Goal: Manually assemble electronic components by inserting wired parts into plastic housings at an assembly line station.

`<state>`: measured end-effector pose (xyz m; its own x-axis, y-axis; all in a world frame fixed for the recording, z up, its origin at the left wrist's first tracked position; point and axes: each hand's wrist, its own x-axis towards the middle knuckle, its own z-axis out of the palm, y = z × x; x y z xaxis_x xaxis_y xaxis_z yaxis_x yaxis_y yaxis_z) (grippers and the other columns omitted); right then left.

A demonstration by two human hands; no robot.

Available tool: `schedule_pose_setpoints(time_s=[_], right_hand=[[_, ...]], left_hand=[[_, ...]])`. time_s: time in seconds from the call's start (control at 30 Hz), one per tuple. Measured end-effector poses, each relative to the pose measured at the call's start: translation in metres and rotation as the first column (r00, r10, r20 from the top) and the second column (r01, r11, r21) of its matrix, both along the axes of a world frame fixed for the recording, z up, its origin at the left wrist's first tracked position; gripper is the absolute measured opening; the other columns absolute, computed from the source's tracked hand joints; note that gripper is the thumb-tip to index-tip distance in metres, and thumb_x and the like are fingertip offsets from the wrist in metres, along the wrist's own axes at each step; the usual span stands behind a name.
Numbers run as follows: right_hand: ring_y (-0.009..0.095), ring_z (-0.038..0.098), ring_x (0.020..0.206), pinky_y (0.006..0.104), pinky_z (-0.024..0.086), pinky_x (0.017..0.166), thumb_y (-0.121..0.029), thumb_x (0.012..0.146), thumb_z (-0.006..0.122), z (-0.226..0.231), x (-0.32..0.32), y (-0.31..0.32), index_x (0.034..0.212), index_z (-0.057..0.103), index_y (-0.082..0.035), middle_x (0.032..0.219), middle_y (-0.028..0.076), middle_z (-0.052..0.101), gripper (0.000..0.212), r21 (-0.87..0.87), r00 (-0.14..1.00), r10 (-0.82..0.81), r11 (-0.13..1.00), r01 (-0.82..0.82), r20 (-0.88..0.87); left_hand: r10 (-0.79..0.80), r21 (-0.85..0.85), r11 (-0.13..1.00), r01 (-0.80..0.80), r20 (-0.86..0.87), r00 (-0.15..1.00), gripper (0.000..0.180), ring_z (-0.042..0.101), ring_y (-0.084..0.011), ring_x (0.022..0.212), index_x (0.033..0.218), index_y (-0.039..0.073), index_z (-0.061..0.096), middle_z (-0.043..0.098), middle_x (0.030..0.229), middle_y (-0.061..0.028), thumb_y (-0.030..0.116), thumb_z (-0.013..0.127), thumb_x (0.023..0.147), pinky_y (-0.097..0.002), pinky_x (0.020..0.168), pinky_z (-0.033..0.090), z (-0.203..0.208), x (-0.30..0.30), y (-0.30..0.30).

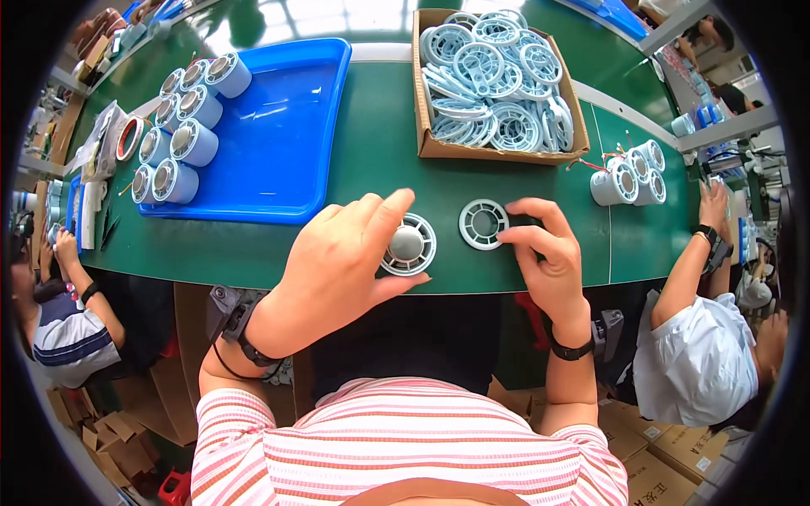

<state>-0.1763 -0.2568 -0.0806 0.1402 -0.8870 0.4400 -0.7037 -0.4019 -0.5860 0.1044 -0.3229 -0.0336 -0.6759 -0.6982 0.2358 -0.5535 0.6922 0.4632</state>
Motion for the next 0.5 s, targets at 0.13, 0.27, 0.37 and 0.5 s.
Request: schedule_pose_setpoints(time_s=[0.13,0.27,0.37,0.5], right_hand=[[0.034,0.062,0.115,0.0392,0.05,0.097,0.001,0.079,0.079,0.0,0.007,0.005,0.112,0.071,-0.004,0.12,0.012,0.065,0.034,0.09,0.976,-0.101,0.992,0.085,0.19],[0.037,0.057,0.122,0.0435,0.045,0.105,-0.005,0.079,0.081,0.007,0.03,0.005,0.12,0.068,-0.005,0.126,0.015,0.062,0.043,0.11,0.987,-0.141,0.983,0.148,-0.072],[0.037,0.054,0.124,0.0462,0.041,0.109,-0.012,0.078,0.084,0.008,0.024,0.003,0.132,0.06,-0.005,0.129,0.018,0.06,0.06,0.116,0.995,-0.019,0.993,0.031,-0.1],[0.038,0.053,0.127,0.0467,0.04,0.11,-0.009,0.079,0.081,0.003,0.039,0.006,0.138,0.053,-0.003,0.131,0.019,0.058,0.066,0.162,0.948,-0.318,0.935,0.315,-0.008]], left_hand=[[0.08,0.228,0.972,-0.058,-0.086,0.993,0.066,0.066,-0.0286,0.095,0.129,0.005,0.056,0.059,0.115,-0.0127,0.019,0.09,0.075,-0.0354,0.077,0.057,-0.008,-0.002,0.005],[0.135,0.465,0.885,0.012,-0.279,0.951,0.063,0.068,-0.0234,0.096,0.131,0.007,0.055,0.057,0.122,-0.0118,0.015,0.088,0.078,-0.0326,0.073,0.06,-0.022,-0.005,0.006],[0.147,0.538,0.84,0.068,-0.347,0.926,0.063,0.068,-0.0196,0.097,0.132,0.007,0.055,0.057,0.124,-0.0103,0.011,0.088,0.079,-0.0301,0.073,0.061,-0.027,-0.007,0.003],[0.15,0.586,0.804,0.097,-0.359,0.921,0.064,0.069,-0.0151,0.097,0.134,0.006,0.054,0.059,0.123,-0.0083,0.007,0.086,0.08,-0.0272,0.073,0.061,-0.028,-0.009,0.002]])
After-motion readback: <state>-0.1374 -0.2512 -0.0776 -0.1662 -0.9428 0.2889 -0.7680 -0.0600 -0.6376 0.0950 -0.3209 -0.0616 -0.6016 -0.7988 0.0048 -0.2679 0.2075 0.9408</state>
